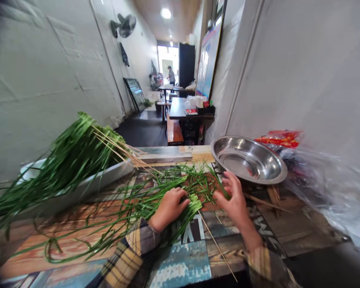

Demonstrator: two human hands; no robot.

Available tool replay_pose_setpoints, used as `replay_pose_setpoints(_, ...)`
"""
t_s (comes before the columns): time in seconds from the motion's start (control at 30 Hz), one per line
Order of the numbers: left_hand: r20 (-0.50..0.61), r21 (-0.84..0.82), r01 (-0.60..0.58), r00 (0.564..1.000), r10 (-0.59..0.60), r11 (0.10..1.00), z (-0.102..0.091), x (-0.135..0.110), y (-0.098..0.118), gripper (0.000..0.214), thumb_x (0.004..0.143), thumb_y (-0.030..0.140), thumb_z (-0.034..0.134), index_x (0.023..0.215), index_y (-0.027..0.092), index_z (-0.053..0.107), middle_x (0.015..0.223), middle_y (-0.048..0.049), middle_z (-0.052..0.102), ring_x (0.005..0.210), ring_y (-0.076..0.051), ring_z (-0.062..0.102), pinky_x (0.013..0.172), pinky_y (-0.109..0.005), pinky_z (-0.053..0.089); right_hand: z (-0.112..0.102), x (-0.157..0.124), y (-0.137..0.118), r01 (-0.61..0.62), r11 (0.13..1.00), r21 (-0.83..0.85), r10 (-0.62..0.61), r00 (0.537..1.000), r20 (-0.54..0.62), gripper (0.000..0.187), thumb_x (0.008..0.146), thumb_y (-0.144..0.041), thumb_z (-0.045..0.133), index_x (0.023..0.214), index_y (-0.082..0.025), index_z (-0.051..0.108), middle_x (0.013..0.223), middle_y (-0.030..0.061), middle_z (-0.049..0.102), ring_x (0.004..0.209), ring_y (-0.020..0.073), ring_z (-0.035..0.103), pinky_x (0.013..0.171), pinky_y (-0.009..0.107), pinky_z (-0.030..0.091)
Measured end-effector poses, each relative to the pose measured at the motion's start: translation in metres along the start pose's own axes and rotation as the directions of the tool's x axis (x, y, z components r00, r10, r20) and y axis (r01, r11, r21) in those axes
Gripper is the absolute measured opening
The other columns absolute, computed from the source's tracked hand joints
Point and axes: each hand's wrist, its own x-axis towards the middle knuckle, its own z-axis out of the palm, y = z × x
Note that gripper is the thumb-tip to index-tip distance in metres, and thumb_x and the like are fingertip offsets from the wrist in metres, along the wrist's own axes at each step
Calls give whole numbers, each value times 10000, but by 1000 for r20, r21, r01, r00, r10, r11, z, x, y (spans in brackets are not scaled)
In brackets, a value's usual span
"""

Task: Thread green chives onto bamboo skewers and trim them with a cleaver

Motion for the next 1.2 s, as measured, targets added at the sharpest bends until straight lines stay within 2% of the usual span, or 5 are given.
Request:
replay_pose_setpoints(0.23, -55, 3, 36, 998, -36, 999, 1, -2, 0, 116, 813, 265, 561, 815, 210, 663, 891, -50, 648, 896, -215, 569, 770, -326, 379, -33, -30, -16, 60, 984, -167, -26, 980, 197, 321, 870, -405, 483, 680, -246, 687, 1049, 81, 670, 987, 269, 636, 850, 418, 520)
replay_pose_setpoints(0.43, -169, -442, -70, 986, -6, 894, -14, 8, 0, 144, 761, 152, 471, 657, 161, 571, 716, -20, 581, 714, -146, 517, 680, -259, 378, -3, -34, -33, 1, 992, -127, 27, 975, 220, 433, 793, -391, 576, 1205, -260, 597, 1233, 93, 603, 987, 235, 646, 807, 373, 547)
replay_pose_setpoints(0.63, -157, -696, -109, 988, -3, 709, -24, 11, -4, 106, 742, 208, 470, 651, 161, 498, 628, 29, 459, 614, -108, 405, 583, -228, 327, 20, -42, -44, -119, 992, -32, 122, 916, 381, 421, 870, -493, 477, 1119, -202, 649, 1019, 98, 709, 961, 247, 665, 862, 384, 518)
replay_pose_setpoints(0.8, -152, -757, -119, 988, 4, 642, -28, 10, -1, 98, 730, 222, 512, 724, 141, 568, 682, 12, 530, 656, -111, 450, 628, -227, 359, 31, -45, -56, -68, 994, -89, 101, 887, 451, 419, 870, -537, 453, 872, -192, 691, 593, 7, 634, 492, 162, 589, 518, 284, 478)
replay_pose_setpoints(1.2, 133, -831, 72, 989, 71, 552, -31, 8, 2, 452, 781, 550, 552, 594, 143, 493, 551, 52, 394, 516, -66, 314, 490, -202, 258, 26, -38, -61, 15, 991, -131, 46, 892, 451, 348, 919, -396, 429, 821, -186, 689, 515, -26, 540, 511, 134, 522, 541, 245, 382)
